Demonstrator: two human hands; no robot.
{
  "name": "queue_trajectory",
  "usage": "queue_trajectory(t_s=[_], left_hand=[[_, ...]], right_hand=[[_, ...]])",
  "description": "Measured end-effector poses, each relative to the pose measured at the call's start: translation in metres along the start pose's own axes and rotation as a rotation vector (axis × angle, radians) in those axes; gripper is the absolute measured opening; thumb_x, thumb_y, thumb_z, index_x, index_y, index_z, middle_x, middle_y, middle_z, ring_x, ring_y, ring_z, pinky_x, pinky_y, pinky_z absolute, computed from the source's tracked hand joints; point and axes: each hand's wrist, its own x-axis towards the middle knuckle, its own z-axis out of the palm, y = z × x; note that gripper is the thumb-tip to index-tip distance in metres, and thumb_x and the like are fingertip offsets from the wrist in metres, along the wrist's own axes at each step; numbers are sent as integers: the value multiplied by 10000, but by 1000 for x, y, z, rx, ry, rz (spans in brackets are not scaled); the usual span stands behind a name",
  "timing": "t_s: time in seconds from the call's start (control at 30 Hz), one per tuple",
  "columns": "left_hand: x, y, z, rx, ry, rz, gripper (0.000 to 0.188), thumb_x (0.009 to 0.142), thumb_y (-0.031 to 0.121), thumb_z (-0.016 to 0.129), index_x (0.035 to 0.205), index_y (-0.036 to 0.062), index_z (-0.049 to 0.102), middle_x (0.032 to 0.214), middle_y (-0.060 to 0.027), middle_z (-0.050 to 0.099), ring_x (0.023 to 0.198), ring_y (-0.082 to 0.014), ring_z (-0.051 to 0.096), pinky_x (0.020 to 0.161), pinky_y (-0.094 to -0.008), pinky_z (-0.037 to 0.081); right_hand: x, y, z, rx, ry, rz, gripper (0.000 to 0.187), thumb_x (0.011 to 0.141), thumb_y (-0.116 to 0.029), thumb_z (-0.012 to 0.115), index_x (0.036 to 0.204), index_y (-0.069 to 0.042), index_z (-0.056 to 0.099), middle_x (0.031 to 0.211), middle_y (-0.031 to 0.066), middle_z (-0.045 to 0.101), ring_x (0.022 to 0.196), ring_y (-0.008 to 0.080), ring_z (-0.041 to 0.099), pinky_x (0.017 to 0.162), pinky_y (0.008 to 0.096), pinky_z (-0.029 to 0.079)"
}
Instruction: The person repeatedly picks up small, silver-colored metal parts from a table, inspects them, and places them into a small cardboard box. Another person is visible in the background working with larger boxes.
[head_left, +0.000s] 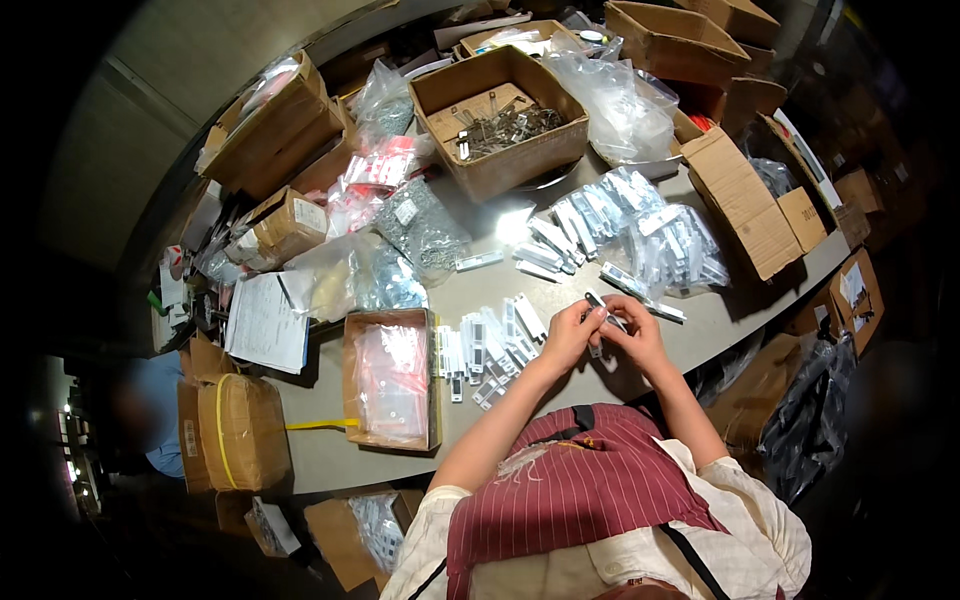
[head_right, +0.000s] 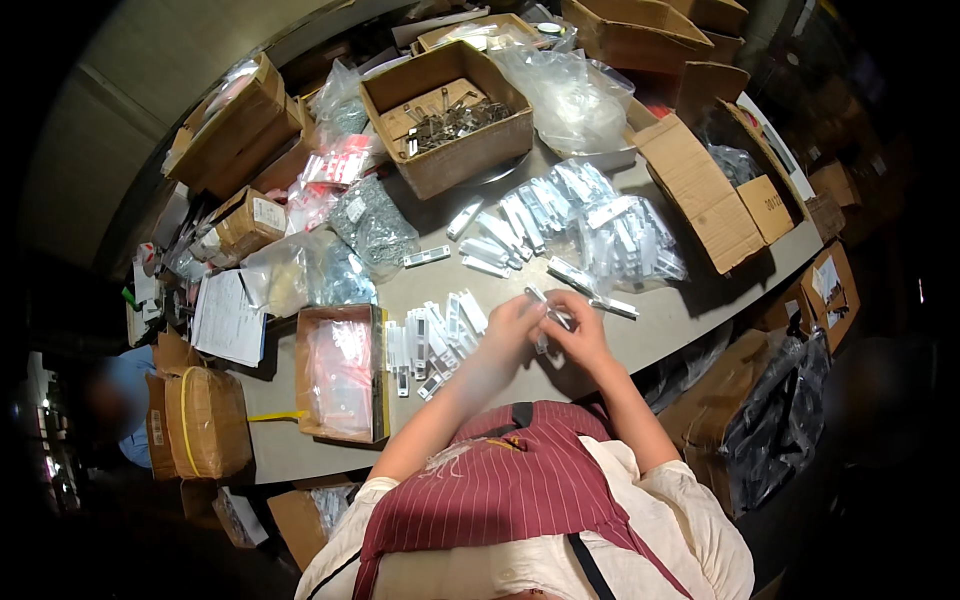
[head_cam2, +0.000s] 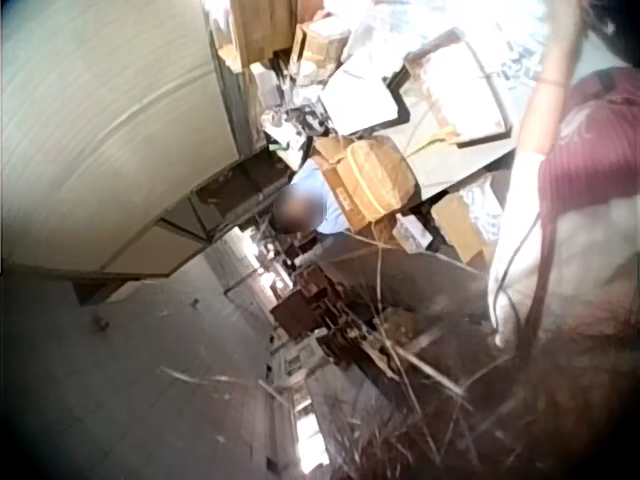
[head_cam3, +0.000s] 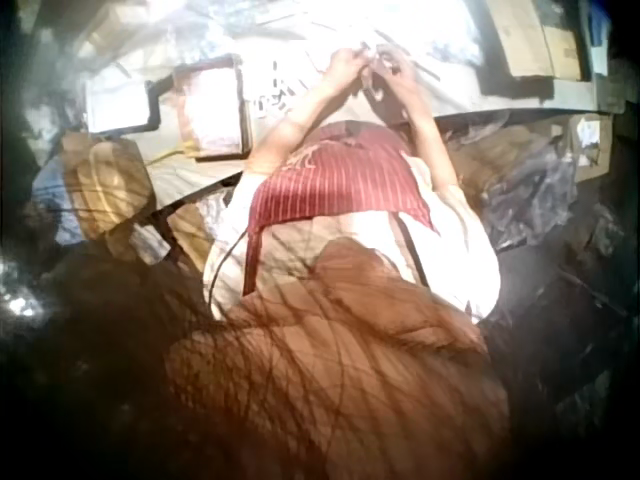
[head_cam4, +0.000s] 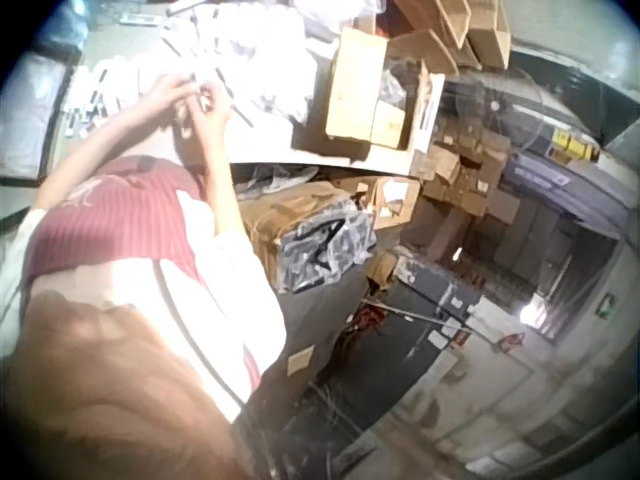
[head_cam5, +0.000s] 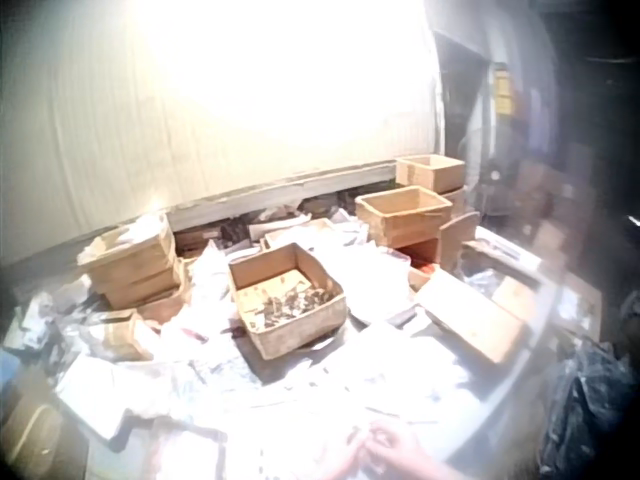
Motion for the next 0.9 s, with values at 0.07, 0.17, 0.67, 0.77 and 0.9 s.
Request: queue_trajectory(t_s=[0.07, 0.17, 0.67, 0.77, 0.9], left_hand=[[-5, -6, -7, -44, 13, -20, 291, 979, 270, 567, 854, 13, 624, 601, -22, 584, 535, -114, 558, 507, -253, 412], [-17, 0, -18, 25, -55, 137, 249, 966, 257, 576, 864, 35, 621, 603, -10, 563, 504, -105, 522, 460, -222, 372], [-41, 8, -33, -339, 30, -30, 333, 960, 350, 633, 795, 81, 527, 588, 24, 477, 472, -38, 367, 429, -209, 253], [-38, -6, -35, -48, 77, 136, 368, 930, 291, 690, 704, 68, 506, 582, 44, 449, 543, -32, 375, 476, -229, 277], [-50, 4, -28, -113, 183, 112, 393, 920, 238, 709, 650, 54, 490, 580, 50, 430, 588, -36, 359, 504, -243, 295]], right_hand=[[3, -11, -9, 301, -140, 278, 235, 872, -184, 706, 1019, -11, 647, 947, 49, 656, 878, 144, 608, 780, 290, 485], [4, -5, -7, 485, -168, 444, 198, 871, -177, 713, 990, -28, 659, 859, 9, 655, 796, 89, 592, 726, 227, 447], [1, -50, 18, 802, -348, 649, 360, 844, -138, 679, 1162, -12, 571, 830, 35, 638, 618, 114, 609, 542, 244, 505], [-3, -41, 17, 812, -379, 679, 351, 842, -139, 680, 1161, -28, 582, 814, 12, 629, 577, 84, 582, 483, 223, 472], [-9, -36, 25, 830, -255, 644, 345, 837, -129, 685, 1155, -42, 582, 791, -13, 622, 557, 45, 550, 459, 195, 430]])
